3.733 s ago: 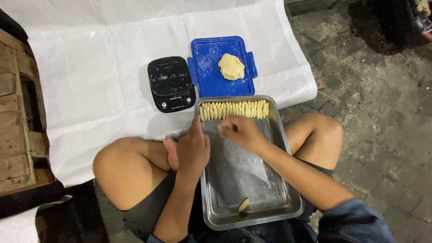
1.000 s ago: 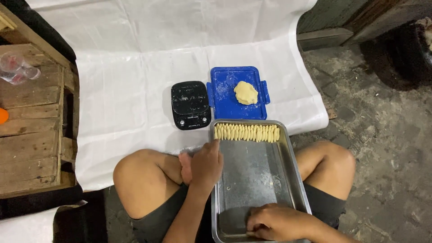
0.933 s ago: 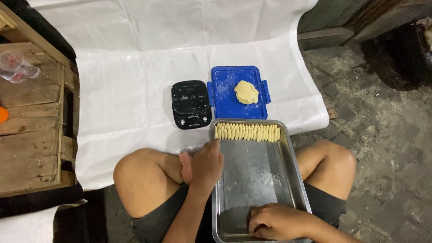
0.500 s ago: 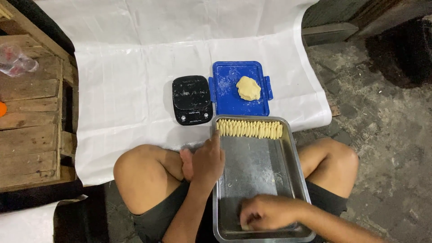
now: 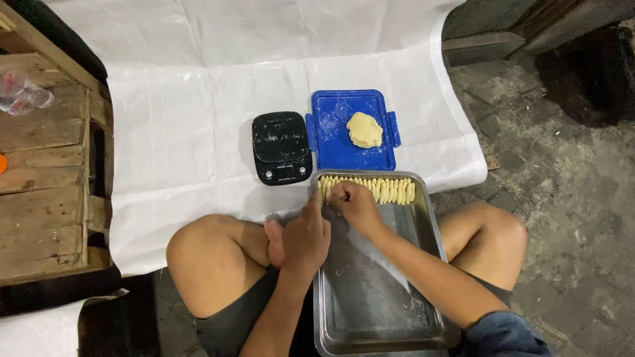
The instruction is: Organizing small pieces of dough into neat rows inside a metal tray.
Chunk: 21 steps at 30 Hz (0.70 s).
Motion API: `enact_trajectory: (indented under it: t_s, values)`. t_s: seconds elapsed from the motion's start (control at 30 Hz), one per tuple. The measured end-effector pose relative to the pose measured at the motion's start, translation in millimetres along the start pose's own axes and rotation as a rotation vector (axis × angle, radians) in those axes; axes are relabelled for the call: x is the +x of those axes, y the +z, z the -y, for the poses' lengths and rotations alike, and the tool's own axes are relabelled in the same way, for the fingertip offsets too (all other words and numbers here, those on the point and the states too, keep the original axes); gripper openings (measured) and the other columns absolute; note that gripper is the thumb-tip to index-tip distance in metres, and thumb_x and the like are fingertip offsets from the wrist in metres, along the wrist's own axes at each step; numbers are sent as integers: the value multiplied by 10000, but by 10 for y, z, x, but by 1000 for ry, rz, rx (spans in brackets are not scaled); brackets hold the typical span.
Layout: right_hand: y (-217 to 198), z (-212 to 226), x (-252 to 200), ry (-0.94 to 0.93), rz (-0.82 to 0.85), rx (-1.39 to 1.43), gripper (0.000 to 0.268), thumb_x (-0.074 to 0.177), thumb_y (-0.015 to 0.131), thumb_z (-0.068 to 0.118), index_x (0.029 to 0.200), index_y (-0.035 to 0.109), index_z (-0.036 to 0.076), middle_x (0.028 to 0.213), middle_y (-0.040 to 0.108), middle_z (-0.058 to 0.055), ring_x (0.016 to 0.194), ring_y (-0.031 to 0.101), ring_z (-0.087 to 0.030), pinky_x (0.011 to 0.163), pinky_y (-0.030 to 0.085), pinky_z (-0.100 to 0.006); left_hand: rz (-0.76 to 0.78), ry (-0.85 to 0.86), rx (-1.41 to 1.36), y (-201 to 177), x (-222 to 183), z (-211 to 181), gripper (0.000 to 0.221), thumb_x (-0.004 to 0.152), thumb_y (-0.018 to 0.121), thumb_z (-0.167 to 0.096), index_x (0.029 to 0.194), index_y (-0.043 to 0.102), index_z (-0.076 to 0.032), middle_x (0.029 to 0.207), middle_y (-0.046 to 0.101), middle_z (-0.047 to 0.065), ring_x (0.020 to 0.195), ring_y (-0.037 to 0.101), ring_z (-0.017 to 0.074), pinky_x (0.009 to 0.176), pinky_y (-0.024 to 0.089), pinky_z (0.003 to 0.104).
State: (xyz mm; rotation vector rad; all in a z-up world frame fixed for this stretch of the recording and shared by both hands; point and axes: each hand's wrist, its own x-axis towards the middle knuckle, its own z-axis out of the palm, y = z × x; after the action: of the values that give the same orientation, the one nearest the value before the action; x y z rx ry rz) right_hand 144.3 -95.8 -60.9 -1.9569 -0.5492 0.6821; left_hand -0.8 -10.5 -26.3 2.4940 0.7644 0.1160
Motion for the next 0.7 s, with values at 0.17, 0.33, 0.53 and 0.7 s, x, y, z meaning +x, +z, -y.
enact_trajectory:
  t_s: [0.17,0.33,0.53,0.7]
  values:
    - [64,240,-90,69,-29,4,178,870,793,74,993,728,-37,730,658,-99,501,640,-174,533,517,-300,-62,19,16,41,-10,30,479,949,470,-200,1415,471,-92,1014,729,165,745,760,350,652,634,459]
    - [93,283,-131,98,-29,-41,167,889,776,82,1000,747,-39,727,702,-123,491,643,-179,502,512,-302,-77,37,8,120,-6,78,465,950,477,-199,1403,483,-94,1007,728,174,728,759,358,629,635,461]
    - [164,342,-193,73,-109,-78,149,849,784,57,965,736,-23,747,722,-149,525,648,-212,532,524,-335,-87,48,-54,90,-10,70,450,955,476,-166,1397,486,-77,987,728,174,693,757,346,597,632,430]
    - [222,139,-204,8,-194,-109,95,843,778,55,906,741,-6,775,727,-187,645,707,-283,546,528,-378,-139,89,-18,113,-4,81,445,927,482,-152,1362,517,-61,936,728,181,649,748,370,570,616,472]
